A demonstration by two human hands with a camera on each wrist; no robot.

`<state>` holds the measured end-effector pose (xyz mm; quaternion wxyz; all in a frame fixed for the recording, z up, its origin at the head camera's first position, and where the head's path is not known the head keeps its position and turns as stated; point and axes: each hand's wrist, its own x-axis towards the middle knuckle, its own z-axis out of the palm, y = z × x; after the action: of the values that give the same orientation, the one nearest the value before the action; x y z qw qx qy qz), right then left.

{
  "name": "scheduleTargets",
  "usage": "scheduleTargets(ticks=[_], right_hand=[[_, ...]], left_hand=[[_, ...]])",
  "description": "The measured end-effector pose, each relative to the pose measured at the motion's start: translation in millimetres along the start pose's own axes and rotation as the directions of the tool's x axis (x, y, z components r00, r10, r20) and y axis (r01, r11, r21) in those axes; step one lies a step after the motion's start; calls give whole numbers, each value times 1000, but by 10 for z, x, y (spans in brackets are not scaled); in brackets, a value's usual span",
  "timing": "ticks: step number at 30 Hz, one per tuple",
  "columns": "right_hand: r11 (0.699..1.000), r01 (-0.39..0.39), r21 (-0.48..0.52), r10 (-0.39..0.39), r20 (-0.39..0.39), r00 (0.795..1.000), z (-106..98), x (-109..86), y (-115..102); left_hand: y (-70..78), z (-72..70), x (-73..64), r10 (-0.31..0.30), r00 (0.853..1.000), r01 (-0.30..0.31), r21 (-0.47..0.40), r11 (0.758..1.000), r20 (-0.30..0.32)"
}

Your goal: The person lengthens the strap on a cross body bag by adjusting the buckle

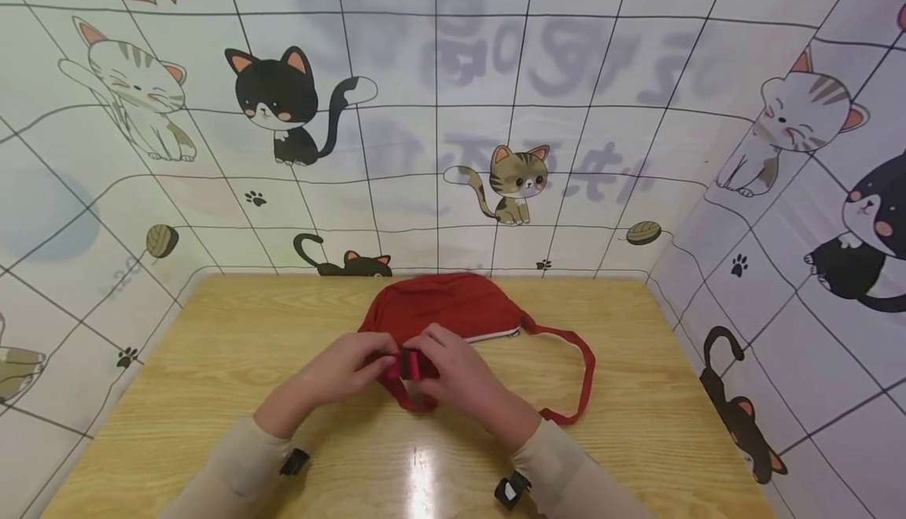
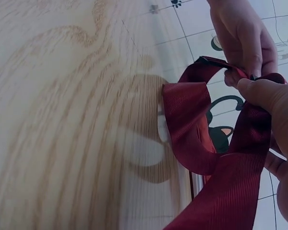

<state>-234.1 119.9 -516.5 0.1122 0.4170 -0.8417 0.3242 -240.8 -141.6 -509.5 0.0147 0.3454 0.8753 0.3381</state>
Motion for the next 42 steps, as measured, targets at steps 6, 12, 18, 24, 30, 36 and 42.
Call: scheduleTargets(ticks=[6, 12, 18, 24, 30, 36, 42], right_hand=[[1000, -14, -19, 14, 19, 1000, 37, 19, -21], [999, -19, -26, 19, 7, 1000, 30, -1, -12], [999, -7, -35, 7, -7, 1000, 27, -16, 3], [999, 5, -33, -5, 3, 1000, 46, 8, -20], [999, -3, -46, 4, 18, 1000, 74, 12, -35], [998, -36, -46, 37, 26, 999, 67, 5, -32], [996, -81, -32, 83, 37, 996, 43, 10, -45]], left_hand=[[26, 13, 8, -19, 1000, 19, 4, 1000, 6], [-46, -15, -64, -15, 1000, 15, 29, 999, -12], [-67, -37, -73, 46, 999, -44, 56, 997, -28], [-22, -9, -21, 87, 996, -85, 58, 995, -31], [16, 8, 6, 69, 997, -68, 66, 995, -23], [39, -2, -38, 8, 1000, -8, 54, 999, -15], [37, 44, -27, -3, 1000, 6, 117, 993, -28]])
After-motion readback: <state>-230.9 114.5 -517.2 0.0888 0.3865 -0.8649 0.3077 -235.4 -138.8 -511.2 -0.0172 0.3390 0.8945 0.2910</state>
